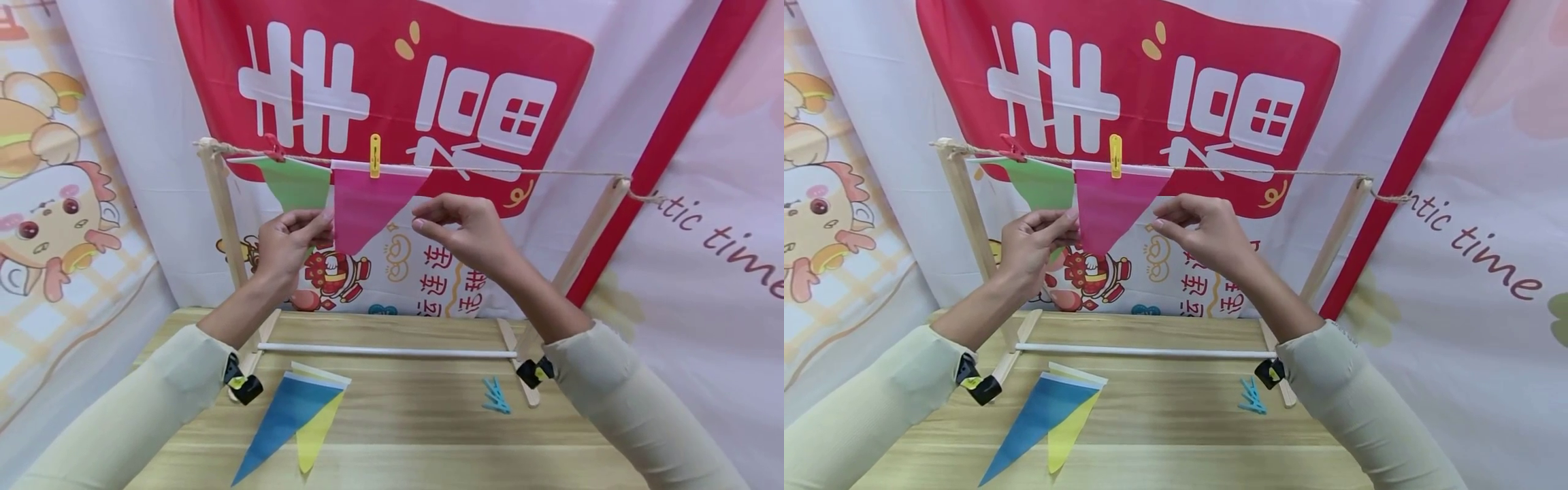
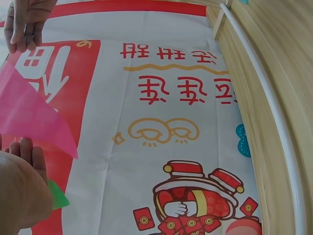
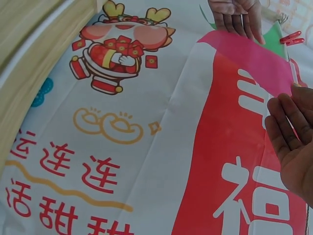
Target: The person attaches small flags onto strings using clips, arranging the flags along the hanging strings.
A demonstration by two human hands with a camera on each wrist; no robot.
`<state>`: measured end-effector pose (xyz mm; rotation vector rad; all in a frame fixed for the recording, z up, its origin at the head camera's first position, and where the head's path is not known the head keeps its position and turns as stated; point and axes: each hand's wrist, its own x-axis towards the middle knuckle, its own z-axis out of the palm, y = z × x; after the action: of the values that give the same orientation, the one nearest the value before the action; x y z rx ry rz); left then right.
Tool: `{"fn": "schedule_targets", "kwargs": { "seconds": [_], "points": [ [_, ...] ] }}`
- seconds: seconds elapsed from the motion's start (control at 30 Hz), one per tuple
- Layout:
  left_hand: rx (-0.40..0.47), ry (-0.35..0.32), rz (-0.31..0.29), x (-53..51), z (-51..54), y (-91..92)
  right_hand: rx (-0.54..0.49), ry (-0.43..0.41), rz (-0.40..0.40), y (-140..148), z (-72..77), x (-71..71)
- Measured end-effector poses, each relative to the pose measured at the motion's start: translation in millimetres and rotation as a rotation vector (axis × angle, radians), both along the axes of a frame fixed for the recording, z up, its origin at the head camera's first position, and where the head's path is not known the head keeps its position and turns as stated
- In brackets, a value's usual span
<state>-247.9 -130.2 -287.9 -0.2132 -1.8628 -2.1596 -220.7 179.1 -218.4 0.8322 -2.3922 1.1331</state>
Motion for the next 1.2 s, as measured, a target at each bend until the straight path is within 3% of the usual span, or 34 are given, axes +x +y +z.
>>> {"fn": "schedule_targets", "kwargs": {
  "seconds": [0.23, 0.67, 1.2],
  "points": [
    [0.006, -0.001, 0.017, 0.7, -2.8, -1.1, -0.016, 0.011, 0.008, 7, -9.7, 0.5],
    [0.016, -0.022, -0.011, 2.1, -9.2, -4.6, -0.014, -0.030, -0.019, 22, -32.5, 2.5],
    [-0.041, -0.026, -0.011, 5.1, -15.4, -7.2, -0.007, -0.064, -0.033, 38, -52.7, 6.8]
  ]
}}
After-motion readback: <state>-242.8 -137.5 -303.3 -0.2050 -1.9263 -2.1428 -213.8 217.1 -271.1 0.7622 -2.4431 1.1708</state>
